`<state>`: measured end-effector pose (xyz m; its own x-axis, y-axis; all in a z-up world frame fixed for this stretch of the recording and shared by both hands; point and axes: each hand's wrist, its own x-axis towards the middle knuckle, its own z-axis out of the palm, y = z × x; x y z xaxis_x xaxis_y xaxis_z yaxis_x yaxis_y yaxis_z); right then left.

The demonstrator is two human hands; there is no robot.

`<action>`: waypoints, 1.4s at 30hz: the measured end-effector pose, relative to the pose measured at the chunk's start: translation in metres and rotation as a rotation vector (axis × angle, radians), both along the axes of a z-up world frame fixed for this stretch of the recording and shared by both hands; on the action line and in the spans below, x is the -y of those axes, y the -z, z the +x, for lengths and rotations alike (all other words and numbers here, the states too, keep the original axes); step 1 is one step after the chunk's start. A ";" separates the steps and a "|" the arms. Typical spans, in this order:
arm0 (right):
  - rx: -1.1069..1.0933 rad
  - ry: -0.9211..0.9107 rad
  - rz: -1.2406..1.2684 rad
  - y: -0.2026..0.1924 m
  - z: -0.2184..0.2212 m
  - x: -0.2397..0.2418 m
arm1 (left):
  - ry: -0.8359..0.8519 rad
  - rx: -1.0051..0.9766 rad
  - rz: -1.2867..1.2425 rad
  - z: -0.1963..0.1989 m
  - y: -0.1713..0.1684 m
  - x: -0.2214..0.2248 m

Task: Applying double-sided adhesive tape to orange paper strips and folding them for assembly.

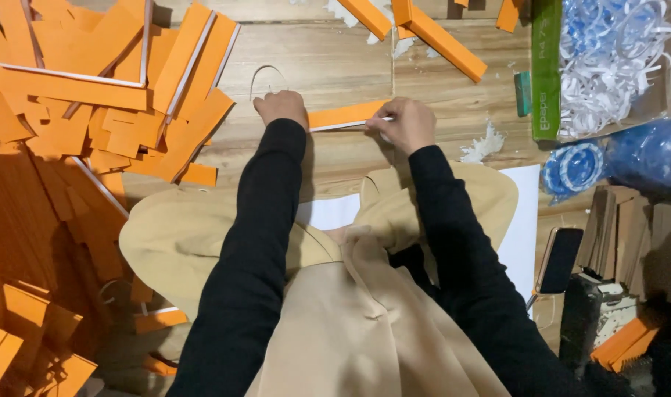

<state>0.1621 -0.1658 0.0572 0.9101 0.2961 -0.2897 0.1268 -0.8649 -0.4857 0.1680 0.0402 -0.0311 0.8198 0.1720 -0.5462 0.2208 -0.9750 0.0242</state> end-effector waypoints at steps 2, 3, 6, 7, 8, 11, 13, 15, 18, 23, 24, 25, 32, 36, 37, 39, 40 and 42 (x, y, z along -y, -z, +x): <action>-0.065 0.039 0.014 0.004 0.005 0.019 | -0.006 -0.041 -0.003 -0.001 -0.008 0.001; -0.063 0.047 0.014 0.009 0.005 0.021 | 0.002 -0.039 -0.003 0.001 -0.001 0.000; -0.088 0.168 -0.016 0.023 0.001 0.030 | 0.026 -0.046 0.013 0.002 0.014 -0.002; -0.115 0.209 -0.008 0.027 0.000 0.034 | 0.022 -0.058 0.005 0.002 0.014 -0.003; -0.142 0.250 -0.002 0.031 -0.001 0.038 | 0.018 -0.071 -0.005 0.002 0.015 -0.003; -0.122 0.267 -0.033 0.036 0.001 0.045 | 0.021 -0.068 0.024 0.004 0.027 -0.004; -0.114 0.280 -0.036 0.037 0.004 0.050 | 0.016 -0.065 0.029 0.004 0.033 -0.005; -0.103 0.294 -0.040 0.039 0.007 0.055 | 0.013 -0.060 0.031 0.005 0.037 -0.006; -0.117 0.318 -0.009 0.044 0.010 0.058 | 0.023 -0.043 0.034 0.003 0.043 -0.008; -0.136 0.323 0.024 0.053 0.012 0.060 | 0.016 -0.056 0.028 0.004 0.047 -0.009; -0.135 0.324 0.025 0.052 0.013 0.059 | 0.018 -0.055 0.028 0.004 0.047 -0.009; -0.132 0.324 0.033 0.051 0.013 0.058 | 0.019 -0.055 0.029 0.005 0.046 -0.009; -0.139 0.326 0.054 0.053 0.015 0.055 | 0.024 -0.042 0.040 0.001 0.031 -0.006; -0.100 0.302 0.053 0.051 0.014 0.054 | 0.036 -0.054 0.046 0.002 0.037 -0.006; -0.086 0.297 0.047 0.052 0.013 0.054 | 0.032 -0.050 0.058 0.004 0.038 -0.006; -0.072 0.292 0.042 0.054 0.012 0.053 | 0.029 -0.047 0.070 0.005 0.044 -0.007; -0.064 0.297 0.041 0.055 0.011 0.053 | 0.044 -0.016 0.081 0.004 0.049 -0.008; -0.053 0.303 0.042 0.057 0.008 0.052 | 0.061 0.016 0.093 -0.002 0.047 -0.006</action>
<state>0.1701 -0.2182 -0.0003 0.9428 0.0261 -0.3325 -0.1605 -0.8385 -0.5207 0.1656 0.0464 -0.0783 0.8390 0.1713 -0.5165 0.1617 -0.9848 -0.0640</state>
